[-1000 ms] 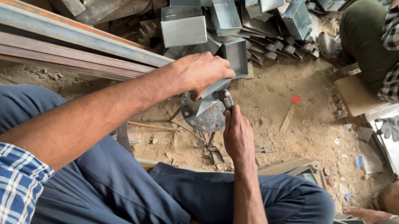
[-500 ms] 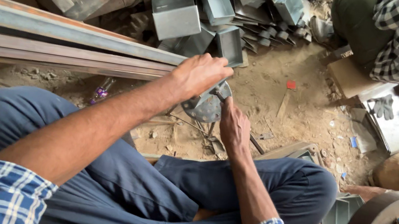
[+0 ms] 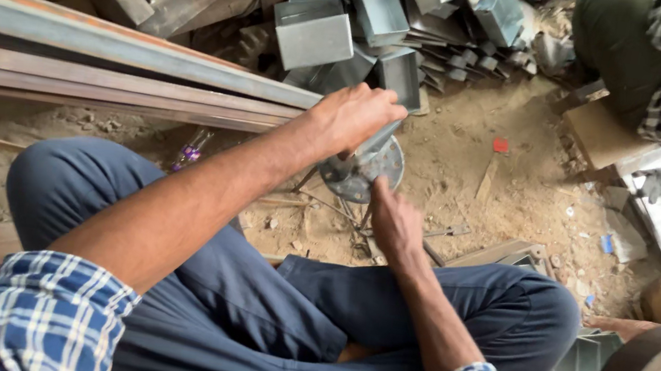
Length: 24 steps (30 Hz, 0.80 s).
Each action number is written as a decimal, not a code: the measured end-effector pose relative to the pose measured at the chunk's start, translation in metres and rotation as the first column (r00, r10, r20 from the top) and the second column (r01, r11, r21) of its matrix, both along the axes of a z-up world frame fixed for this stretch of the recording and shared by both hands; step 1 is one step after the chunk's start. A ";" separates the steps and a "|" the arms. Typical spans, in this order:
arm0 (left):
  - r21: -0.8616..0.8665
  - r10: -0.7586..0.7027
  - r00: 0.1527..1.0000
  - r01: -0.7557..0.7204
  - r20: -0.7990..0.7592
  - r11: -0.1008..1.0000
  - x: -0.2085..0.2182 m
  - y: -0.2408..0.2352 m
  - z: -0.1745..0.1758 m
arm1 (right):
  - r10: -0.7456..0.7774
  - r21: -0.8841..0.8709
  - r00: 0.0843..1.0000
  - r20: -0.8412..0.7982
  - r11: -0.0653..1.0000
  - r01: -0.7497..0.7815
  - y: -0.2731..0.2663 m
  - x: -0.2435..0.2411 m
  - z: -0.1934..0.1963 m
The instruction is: The person uses a hammer to shape or join parts of small metal box-like components, repeatedly striking different points on the metal pieces while holding them in place.
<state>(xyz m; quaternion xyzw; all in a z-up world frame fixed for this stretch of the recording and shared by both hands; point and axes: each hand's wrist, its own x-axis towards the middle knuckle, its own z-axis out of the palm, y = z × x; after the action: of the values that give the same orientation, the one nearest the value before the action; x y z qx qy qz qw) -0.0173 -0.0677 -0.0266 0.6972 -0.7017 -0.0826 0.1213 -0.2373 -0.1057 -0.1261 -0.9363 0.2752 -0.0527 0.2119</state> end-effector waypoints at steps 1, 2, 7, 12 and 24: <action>-0.012 0.000 1.000 0.001 0.006 1.000 -0.001 -0.003 0.002 | -0.003 0.000 0.996 -0.086 1.000 0.003 0.000 0.003 0.000; -0.014 0.015 1.000 -0.015 -0.001 1.000 -0.004 -0.003 0.004 | -0.008 -0.001 0.985 -0.171 1.000 0.007 -0.003 0.004 0.000; 0.061 0.052 0.998 -0.050 -0.032 0.997 -0.003 0.020 0.024 | 0.000 0.031 0.999 -0.050 1.000 0.002 -0.003 -0.002 0.001; 0.169 0.289 0.902 -0.246 -0.321 0.955 0.022 0.036 0.014 | -0.201 0.037 0.961 0.189 0.980 0.198 -0.021 0.004 0.014; 0.116 0.245 0.418 -0.311 -0.875 0.943 0.024 0.078 -0.022 | -0.780 0.996 0.621 0.078 0.094 -0.007 -0.045 0.000 0.058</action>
<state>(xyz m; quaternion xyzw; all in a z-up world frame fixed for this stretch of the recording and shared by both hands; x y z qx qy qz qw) 0.0065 0.0102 -0.0485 0.6562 -0.4155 -0.3851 0.4985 -0.2377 -0.1509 -0.0682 -0.3967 0.4183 -0.2328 0.7832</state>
